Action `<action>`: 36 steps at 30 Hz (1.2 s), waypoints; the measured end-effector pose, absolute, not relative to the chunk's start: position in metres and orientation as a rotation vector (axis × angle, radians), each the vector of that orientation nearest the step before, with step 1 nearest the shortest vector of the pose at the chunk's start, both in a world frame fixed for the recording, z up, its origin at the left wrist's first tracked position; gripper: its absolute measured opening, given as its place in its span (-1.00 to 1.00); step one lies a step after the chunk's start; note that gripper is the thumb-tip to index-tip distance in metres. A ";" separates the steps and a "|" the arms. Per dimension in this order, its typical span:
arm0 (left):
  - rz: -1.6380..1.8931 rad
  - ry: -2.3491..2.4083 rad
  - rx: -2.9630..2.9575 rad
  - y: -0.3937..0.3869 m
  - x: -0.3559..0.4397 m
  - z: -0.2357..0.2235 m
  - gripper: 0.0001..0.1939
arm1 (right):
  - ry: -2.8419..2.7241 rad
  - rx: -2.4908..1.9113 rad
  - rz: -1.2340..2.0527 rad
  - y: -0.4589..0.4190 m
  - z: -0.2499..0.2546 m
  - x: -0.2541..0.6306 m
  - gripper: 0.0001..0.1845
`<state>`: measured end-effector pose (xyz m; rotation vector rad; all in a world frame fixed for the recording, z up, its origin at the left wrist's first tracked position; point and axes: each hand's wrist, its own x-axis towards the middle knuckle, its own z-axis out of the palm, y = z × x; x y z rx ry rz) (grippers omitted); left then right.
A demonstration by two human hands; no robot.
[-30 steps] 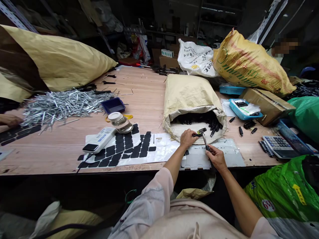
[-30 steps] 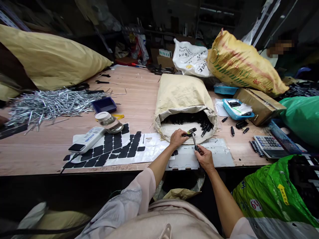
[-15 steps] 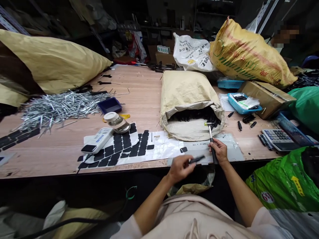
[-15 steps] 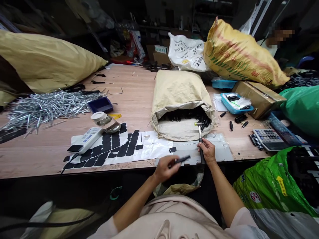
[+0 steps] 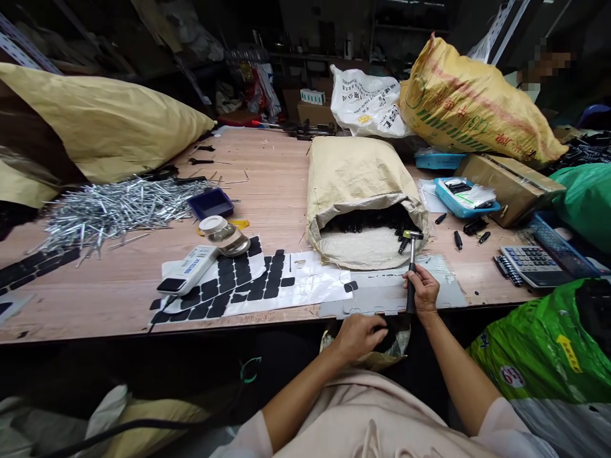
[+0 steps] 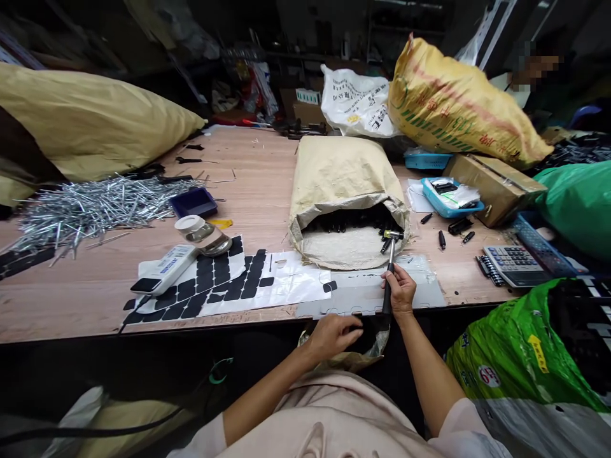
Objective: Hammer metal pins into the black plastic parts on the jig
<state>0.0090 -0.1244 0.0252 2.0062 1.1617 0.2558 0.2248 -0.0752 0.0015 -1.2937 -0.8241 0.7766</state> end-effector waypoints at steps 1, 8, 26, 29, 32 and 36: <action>0.356 1.181 2.004 -0.110 0.022 0.035 -0.75 | -0.796 -1.298 0.737 -0.075 0.001 0.224 -0.49; 0.706 1.558 1.973 0.020 0.128 0.047 -0.76 | -0.733 -1.307 0.708 -0.070 -0.001 0.224 -0.49; 0.594 1.481 2.113 0.050 0.029 0.010 -0.79 | -0.864 -1.353 0.801 -0.069 -0.002 0.220 -0.43; 0.644 1.484 2.104 0.050 0.031 0.004 -0.78 | -0.925 -1.395 0.826 -0.070 -0.002 0.219 -0.42; 0.652 1.481 2.084 0.050 0.033 0.004 -0.76 | -1.054 -1.472 0.815 -0.074 0.002 0.220 -0.45; 0.653 1.475 2.063 0.051 0.032 0.005 -0.77 | -1.241 -1.534 0.701 -0.082 0.009 0.220 -0.48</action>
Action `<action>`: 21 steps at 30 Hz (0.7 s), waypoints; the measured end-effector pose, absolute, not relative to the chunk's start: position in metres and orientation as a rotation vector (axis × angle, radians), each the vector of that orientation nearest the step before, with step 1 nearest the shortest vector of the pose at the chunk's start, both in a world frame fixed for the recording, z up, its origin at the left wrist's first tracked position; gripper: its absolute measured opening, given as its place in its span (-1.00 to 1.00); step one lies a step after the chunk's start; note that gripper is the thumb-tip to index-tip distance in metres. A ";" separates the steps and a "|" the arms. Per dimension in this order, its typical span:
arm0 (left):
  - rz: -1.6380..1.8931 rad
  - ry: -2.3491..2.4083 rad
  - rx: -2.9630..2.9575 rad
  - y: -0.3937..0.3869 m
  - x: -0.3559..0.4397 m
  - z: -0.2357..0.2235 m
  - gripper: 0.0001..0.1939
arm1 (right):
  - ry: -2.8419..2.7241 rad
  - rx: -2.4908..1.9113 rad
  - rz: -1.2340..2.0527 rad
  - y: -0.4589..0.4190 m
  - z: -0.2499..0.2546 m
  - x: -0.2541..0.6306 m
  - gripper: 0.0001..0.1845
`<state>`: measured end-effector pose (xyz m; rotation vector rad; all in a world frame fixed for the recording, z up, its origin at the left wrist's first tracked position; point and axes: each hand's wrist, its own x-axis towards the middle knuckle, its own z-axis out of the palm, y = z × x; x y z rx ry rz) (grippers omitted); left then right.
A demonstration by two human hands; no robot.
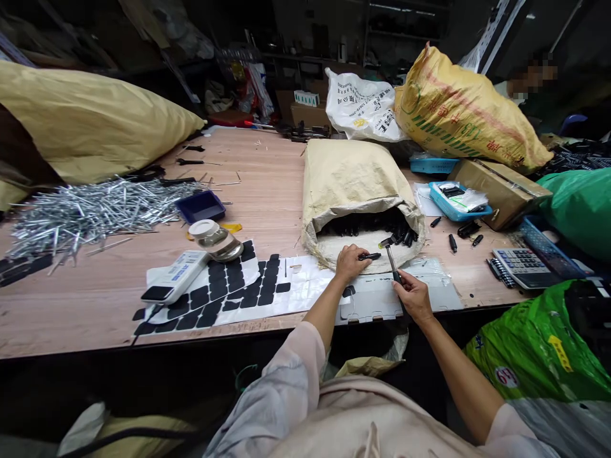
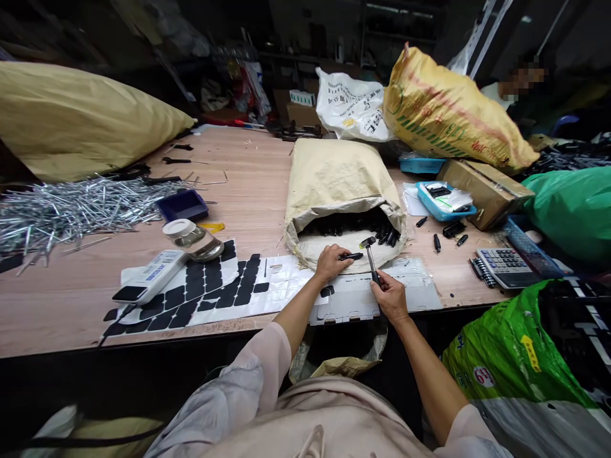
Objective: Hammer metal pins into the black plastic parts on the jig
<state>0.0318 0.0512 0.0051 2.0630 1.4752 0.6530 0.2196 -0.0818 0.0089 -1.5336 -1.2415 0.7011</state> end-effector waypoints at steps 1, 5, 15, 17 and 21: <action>0.649 1.476 2.061 0.052 0.032 0.005 -0.77 | -1.275 -1.535 0.666 -0.083 0.011 0.219 -0.48; 0.641 1.478 2.057 0.052 0.032 0.002 -0.76 | -1.388 -1.560 0.623 -0.085 0.016 0.218 -0.51; 0.652 1.490 2.049 0.051 0.033 0.005 -0.75 | -1.430 -1.538 0.655 -0.082 0.019 0.210 -0.55; 0.660 1.495 2.043 0.051 0.033 0.004 -0.74 | -1.409 -1.530 0.736 -0.082 0.014 0.210 -0.57; 0.681 1.476 2.055 0.051 0.033 0.001 -0.78 | -1.160 -1.451 0.896 -0.080 0.003 0.218 -0.48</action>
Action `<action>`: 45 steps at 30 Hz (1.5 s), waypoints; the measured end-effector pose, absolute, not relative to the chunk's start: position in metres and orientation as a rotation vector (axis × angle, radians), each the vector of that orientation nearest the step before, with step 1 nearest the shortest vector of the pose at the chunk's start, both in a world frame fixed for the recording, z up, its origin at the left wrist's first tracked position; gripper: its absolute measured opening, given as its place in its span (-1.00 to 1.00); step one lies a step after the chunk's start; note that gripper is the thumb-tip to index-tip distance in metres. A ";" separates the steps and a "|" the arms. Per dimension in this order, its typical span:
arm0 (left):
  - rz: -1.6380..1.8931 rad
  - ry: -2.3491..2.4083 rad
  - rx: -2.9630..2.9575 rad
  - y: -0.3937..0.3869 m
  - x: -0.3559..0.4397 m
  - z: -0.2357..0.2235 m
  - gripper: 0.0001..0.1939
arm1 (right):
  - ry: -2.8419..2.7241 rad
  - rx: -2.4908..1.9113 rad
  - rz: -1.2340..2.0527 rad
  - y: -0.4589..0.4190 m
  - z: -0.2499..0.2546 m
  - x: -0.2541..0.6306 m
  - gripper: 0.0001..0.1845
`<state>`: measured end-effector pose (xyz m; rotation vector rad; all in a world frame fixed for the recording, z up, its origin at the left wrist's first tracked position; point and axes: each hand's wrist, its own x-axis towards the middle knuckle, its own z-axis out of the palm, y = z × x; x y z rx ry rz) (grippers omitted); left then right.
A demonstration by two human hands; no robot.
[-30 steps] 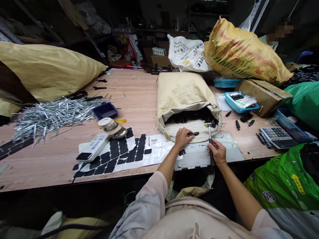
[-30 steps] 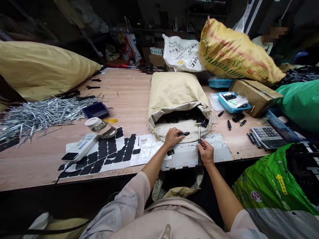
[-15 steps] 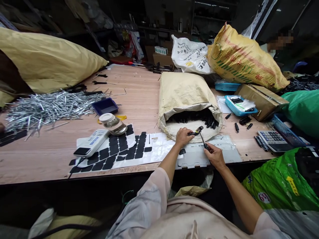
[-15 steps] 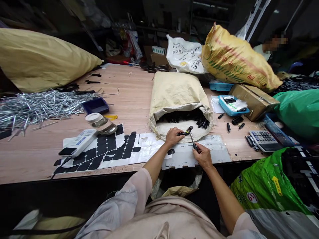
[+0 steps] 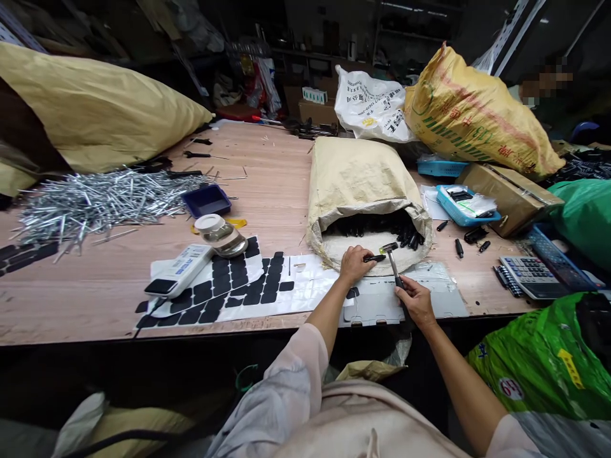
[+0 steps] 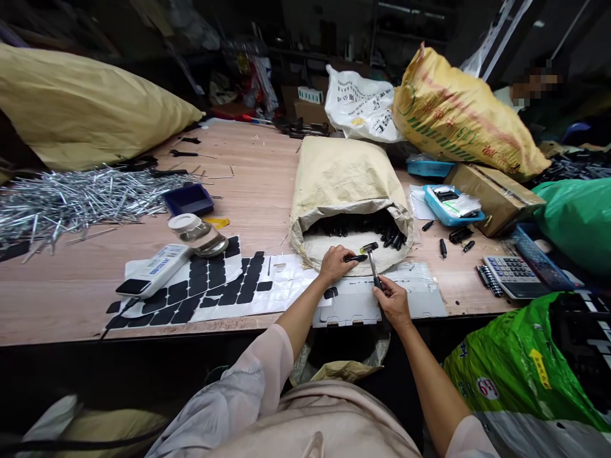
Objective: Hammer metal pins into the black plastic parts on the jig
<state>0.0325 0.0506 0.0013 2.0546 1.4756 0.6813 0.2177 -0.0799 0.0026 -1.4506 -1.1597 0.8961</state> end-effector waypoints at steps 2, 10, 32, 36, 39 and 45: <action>0.696 1.462 2.058 0.050 0.032 0.001 -0.80 | -1.045 -1.395 0.940 -0.077 0.000 0.222 -0.46; 0.793 1.417 2.011 0.047 0.027 0.014 -0.73 | -0.942 -1.306 0.988 -0.071 0.002 0.227 -0.50; 0.490 1.495 1.945 -0.101 -0.003 0.054 -0.71 | -1.006 -1.334 0.993 -0.074 -0.004 0.223 -0.49; 0.742 1.756 1.760 0.001 0.010 0.073 -0.68 | -1.030 -1.334 0.983 -0.074 -0.005 0.223 -0.50; 0.763 2.071 1.592 0.069 0.011 0.069 -0.72 | -1.011 -1.335 0.974 -0.072 -0.004 0.224 -0.51; 0.565 2.296 1.557 0.128 0.013 0.050 -0.72 | -0.963 -1.329 0.997 -0.071 -0.001 0.222 -0.54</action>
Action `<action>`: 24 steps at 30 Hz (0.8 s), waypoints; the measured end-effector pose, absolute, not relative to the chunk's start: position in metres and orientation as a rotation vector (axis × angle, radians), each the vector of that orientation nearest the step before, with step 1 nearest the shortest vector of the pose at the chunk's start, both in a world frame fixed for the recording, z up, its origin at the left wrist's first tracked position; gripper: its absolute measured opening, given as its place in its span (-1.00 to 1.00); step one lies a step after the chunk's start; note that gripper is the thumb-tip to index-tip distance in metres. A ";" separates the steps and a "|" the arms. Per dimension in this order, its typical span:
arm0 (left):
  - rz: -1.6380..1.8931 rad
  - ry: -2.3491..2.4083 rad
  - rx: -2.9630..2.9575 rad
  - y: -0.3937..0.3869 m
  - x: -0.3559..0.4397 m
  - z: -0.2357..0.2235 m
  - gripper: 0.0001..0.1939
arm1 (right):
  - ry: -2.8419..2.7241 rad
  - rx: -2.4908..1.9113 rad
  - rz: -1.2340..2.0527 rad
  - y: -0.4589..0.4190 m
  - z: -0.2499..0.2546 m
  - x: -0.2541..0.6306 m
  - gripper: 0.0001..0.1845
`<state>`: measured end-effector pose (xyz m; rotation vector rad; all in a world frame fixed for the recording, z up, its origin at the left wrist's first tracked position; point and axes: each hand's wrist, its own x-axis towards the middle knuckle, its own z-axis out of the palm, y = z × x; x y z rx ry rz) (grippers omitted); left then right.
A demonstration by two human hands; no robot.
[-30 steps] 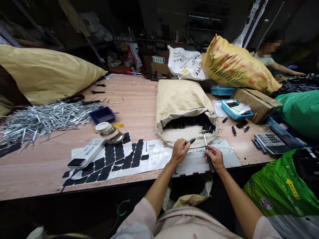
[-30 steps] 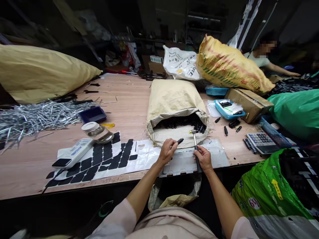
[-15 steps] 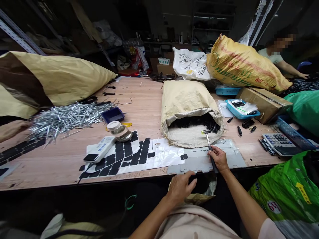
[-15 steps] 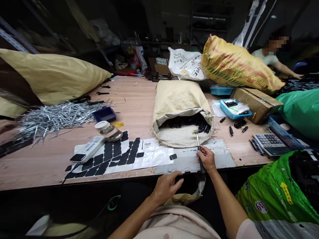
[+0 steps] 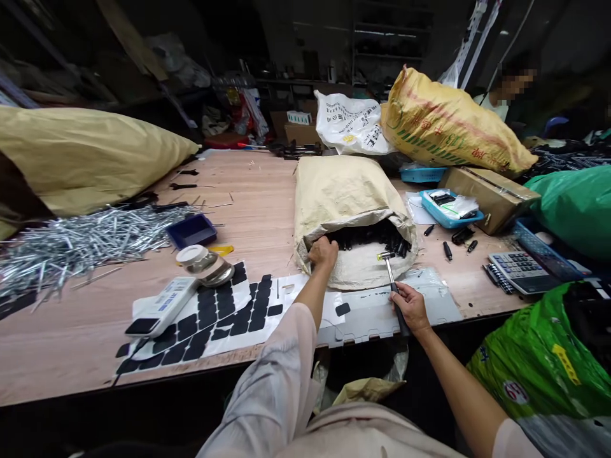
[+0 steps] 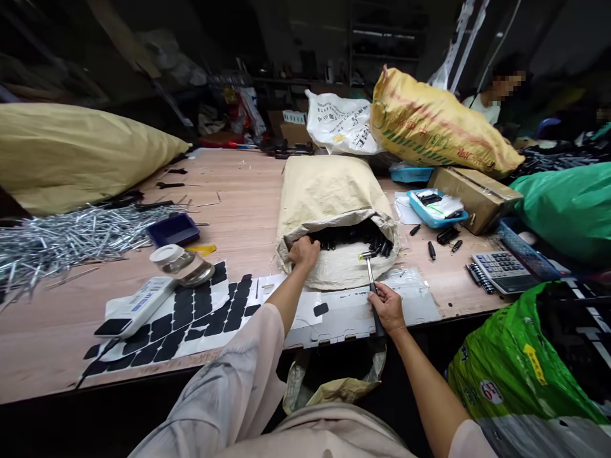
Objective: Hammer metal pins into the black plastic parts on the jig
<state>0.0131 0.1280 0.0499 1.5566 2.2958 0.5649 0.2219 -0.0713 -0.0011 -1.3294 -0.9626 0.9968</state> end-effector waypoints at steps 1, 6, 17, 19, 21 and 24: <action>0.541 2.306 1.564 0.131 0.013 0.048 -0.72 | -0.960 -1.329 0.998 -0.071 -0.001 0.222 -0.54; 0.483 2.326 1.572 0.135 0.011 0.045 -0.71 | -0.968 -1.333 1.001 -0.072 -0.001 0.222 -0.56; 0.490 2.230 1.578 0.128 0.004 0.046 -0.73 | -1.022 -1.345 0.967 -0.073 -0.001 0.223 -0.52; 0.504 2.220 1.582 0.127 0.004 0.045 -0.73 | -1.023 -1.343 0.958 -0.073 0.000 0.223 -0.52; 0.518 2.214 1.590 0.125 0.003 0.044 -0.73 | -1.018 -1.335 0.957 -0.073 0.001 0.223 -0.53; 0.536 2.173 1.595 0.122 0.000 0.044 -0.73 | -0.993 -1.327 0.980 -0.074 0.001 0.223 -0.52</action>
